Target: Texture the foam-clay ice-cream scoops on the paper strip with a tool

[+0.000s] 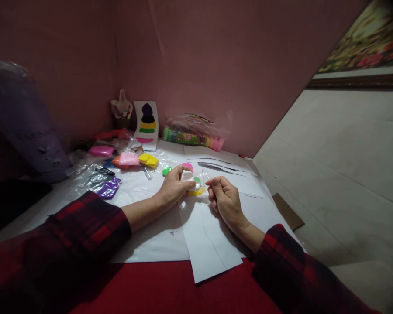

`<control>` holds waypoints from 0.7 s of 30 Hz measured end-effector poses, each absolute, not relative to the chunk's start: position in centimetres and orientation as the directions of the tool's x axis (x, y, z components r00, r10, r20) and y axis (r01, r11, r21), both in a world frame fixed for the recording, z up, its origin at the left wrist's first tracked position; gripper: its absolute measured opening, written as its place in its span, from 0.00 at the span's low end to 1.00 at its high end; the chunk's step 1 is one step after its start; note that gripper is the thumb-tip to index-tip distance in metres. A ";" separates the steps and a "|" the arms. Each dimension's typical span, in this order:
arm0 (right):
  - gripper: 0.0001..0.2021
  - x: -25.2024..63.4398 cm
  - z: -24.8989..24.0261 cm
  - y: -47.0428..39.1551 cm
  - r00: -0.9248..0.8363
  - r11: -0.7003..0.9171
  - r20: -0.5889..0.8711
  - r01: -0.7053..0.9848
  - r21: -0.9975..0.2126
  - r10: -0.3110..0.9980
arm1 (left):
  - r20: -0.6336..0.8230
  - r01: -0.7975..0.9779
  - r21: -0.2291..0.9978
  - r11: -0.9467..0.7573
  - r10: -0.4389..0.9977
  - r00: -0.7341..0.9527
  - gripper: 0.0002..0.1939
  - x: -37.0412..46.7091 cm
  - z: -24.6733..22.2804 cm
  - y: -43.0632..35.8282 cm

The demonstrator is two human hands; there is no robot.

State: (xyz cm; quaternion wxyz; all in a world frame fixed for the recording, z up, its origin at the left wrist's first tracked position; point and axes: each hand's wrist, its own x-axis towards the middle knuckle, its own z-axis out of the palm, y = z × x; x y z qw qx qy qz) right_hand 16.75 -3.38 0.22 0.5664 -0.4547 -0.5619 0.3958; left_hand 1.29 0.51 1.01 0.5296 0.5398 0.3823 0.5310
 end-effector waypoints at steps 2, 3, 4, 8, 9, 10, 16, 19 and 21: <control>0.21 16.8 0.2 -3.3 0.047 0.277 0.281 0.073 -0.958 0.959 | 0.170 -0.147 0.978 -0.149 0.975 0.144 0.16 1.3 1.0 0.5; 0.21 16.9 0.1 -3.3 0.041 0.283 0.287 0.082 -0.956 0.957 | 0.171 -0.146 0.978 -0.149 0.975 0.145 0.16 1.2 1.0 0.5; 0.20 16.9 0.0 -3.2 0.030 0.292 0.295 0.091 -0.952 0.955 | 0.172 -0.146 0.978 -0.150 0.974 0.146 0.16 1.2 1.0 0.5; 0.18 17.2 -0.7 -2.9 -0.044 0.308 0.305 0.131 -0.942 0.951 | 0.178 -0.145 0.977 -0.156 0.972 0.153 0.17 1.2 0.8 0.6; 0.17 17.3 -0.8 -2.8 -0.056 0.307 0.302 0.151 -0.939 0.952 | 0.179 -0.145 0.977 -0.157 0.972 0.155 0.17 1.2 0.7 0.7; 0.17 17.3 -1.0 -2.7 -0.060 0.308 0.303 0.176 -0.935 0.951 | 0.180 -0.145 0.977 -0.157 0.971 0.157 0.17 1.2 0.7 0.7; 0.16 17.5 -1.2 -2.5 -0.021 0.327 0.333 0.262 -0.908 0.943 | 0.190 -0.140 0.976 -0.167 0.968 0.163 0.17 1.2 0.7 0.8; 0.16 17.5 -1.2 -2.5 0.001 0.333 0.346 0.272 -0.903 0.938 | 0.195 -0.136 0.975 -0.174 0.967 0.165 0.17 1.2 0.7 0.8; 0.16 17.5 -1.2 -2.6 0.005 0.340 0.356 0.284 -0.896 0.934 | 0.198 -0.133 0.975 -0.177 0.966 0.167 0.17 1.2 0.7 0.8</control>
